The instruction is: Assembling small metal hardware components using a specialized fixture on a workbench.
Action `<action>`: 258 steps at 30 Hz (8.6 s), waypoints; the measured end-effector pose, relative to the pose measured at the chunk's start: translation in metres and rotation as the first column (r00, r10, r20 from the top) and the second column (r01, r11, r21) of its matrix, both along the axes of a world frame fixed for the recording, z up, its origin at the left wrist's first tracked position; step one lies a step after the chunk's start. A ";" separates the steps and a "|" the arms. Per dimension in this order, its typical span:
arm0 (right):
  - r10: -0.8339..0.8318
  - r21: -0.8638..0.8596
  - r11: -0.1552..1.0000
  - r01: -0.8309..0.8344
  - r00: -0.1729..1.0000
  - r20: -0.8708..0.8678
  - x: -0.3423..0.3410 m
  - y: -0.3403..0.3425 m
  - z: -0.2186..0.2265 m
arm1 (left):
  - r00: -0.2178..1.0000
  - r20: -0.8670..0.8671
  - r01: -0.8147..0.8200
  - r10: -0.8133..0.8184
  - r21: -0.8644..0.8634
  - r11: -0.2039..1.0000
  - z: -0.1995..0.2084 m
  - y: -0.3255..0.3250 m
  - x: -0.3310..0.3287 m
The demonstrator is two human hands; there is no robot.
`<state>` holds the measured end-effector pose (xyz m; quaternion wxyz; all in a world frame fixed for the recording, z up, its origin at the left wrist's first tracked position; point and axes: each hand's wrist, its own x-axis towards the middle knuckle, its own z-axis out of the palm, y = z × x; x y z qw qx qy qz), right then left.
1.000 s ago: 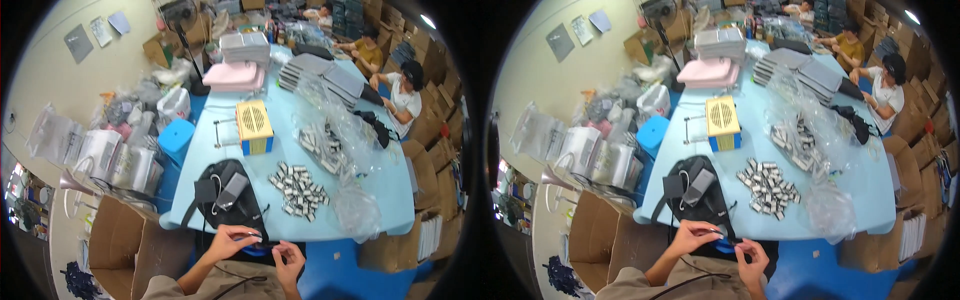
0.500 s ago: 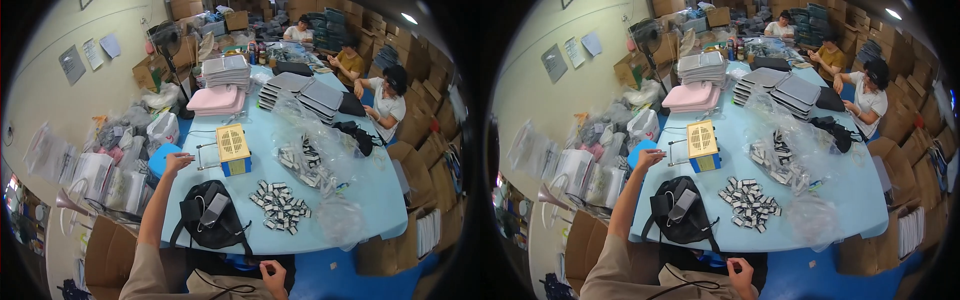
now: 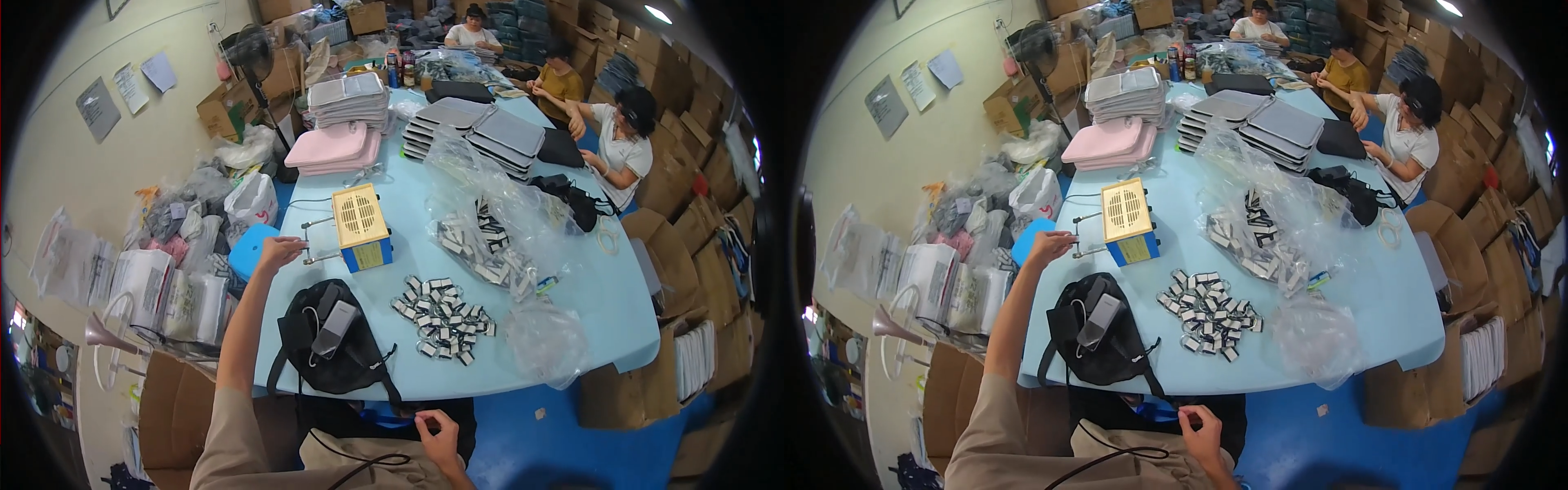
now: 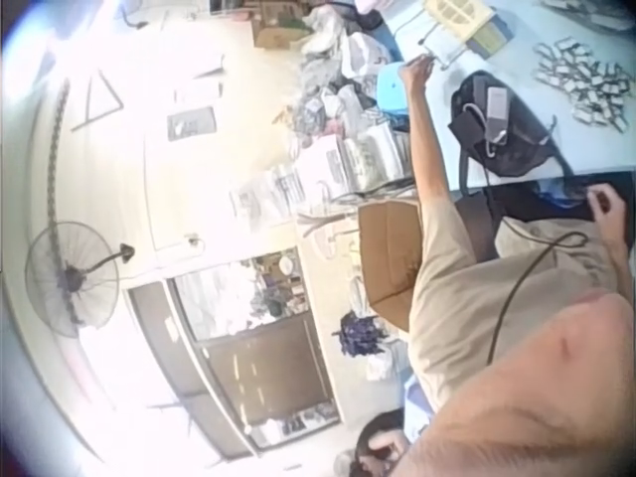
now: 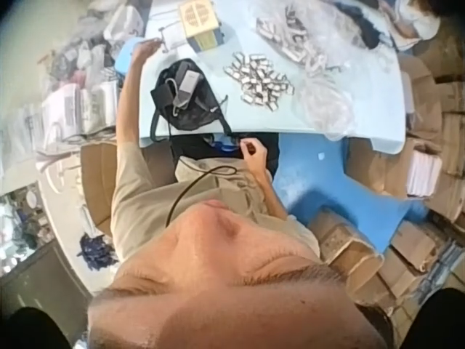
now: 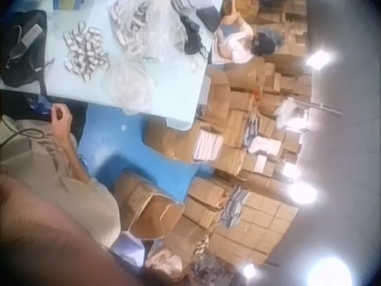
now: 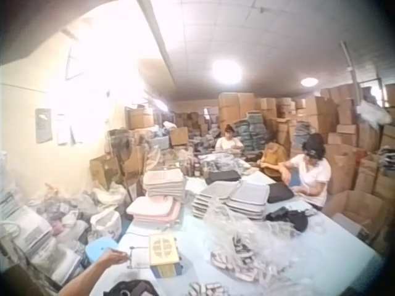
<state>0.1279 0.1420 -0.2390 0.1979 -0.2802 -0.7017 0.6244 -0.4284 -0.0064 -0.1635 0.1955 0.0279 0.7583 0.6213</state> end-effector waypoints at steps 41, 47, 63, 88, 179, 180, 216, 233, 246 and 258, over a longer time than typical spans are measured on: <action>0.367 0.193 0.929 -0.317 0.860 -0.356 -0.011 0.004 0.154 | 0.998 0.063 0.018 -0.021 0.056 0.998 -0.014 0.001 -0.005; 0.580 0.481 0.811 -0.332 0.353 -0.734 -0.050 0.016 0.288 | 0.998 0.063 0.018 -0.030 0.182 0.983 -0.029 -0.015 -0.026; 0.032 -0.094 0.994 -0.063 0.955 -0.295 -0.029 0.015 0.133 | 0.873 -0.486 -0.067 0.044 -0.031 0.997 0.026 -0.049 0.081; 0.310 -0.007 0.942 -0.336 0.875 -0.372 -0.122 -0.036 0.143 | 0.920 -0.381 0.050 0.089 0.339 0.940 0.101 -0.049 0.282; -0.296 0.863 0.504 -0.002 0.939 0.175 -0.013 0.261 0.003 | 0.452 -0.665 0.581 -0.595 -0.288 0.762 0.054 0.327 0.252; -0.299 0.866 0.500 0.002 0.939 0.170 -0.018 0.260 0.005 | 0.369 -0.733 0.535 -0.571 -0.335 0.776 0.044 0.350 0.240; -0.596 -0.532 0.756 0.381 0.736 -0.320 0.067 0.135 0.091 | 0.705 -0.615 0.509 -0.354 0.091 0.856 0.075 0.317 0.271; -0.056 -0.378 0.922 -0.083 0.937 -0.344 -0.048 0.005 0.098 | 0.847 -0.281 0.513 -0.452 0.202 0.835 0.045 0.025 0.373; 0.053 -0.571 0.792 -0.213 0.957 -0.284 -0.058 -0.025 0.084 | 0.982 -0.076 0.186 -0.171 0.500 0.846 -0.005 -0.014 0.398; -0.148 -0.334 0.942 0.034 0.936 -0.321 -0.063 -0.046 0.065 | 0.992 -0.128 0.078 -0.015 0.511 0.856 -0.023 0.003 0.424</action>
